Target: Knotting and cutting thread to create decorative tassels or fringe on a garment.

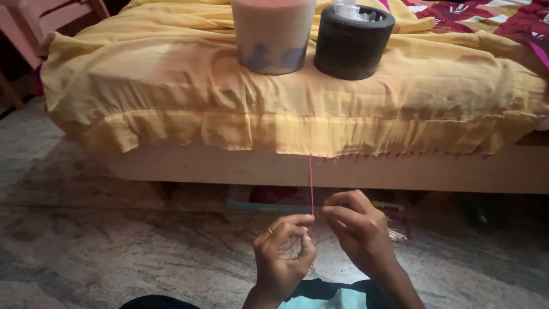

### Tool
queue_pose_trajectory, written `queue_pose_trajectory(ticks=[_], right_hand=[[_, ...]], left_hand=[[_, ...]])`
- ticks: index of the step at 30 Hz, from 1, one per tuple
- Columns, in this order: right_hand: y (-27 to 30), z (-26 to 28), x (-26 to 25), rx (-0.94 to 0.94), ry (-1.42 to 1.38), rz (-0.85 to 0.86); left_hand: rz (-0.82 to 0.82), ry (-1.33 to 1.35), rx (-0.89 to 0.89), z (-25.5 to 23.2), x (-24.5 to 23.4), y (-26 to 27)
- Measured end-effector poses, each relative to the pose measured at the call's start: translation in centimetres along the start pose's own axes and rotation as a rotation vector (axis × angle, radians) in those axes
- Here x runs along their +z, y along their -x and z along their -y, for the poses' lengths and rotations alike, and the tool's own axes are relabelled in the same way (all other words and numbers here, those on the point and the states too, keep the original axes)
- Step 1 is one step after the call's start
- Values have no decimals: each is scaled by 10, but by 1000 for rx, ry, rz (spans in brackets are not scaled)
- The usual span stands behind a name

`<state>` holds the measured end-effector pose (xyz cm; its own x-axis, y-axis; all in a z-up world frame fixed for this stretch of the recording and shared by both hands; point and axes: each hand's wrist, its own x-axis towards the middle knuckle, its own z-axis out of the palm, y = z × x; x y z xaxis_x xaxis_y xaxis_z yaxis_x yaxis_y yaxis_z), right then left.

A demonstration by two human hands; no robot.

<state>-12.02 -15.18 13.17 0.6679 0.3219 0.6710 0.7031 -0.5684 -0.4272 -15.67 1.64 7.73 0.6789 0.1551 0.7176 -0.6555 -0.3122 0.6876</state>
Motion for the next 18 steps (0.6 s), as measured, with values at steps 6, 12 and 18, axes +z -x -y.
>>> queue_pose_trajectory(ticks=[6, 12, 18], right_hand=[[-1, 10, -1, -47, -51, -4], [10, 0, 2, -96, -89, 70], [33, 12, -2, -221, -19, -39]], left_hand=[[13, 28, -37, 2, -1, 2], [50, 25, 22, 8, 2, 2], [33, 70, -77, 9, 6, 1]])
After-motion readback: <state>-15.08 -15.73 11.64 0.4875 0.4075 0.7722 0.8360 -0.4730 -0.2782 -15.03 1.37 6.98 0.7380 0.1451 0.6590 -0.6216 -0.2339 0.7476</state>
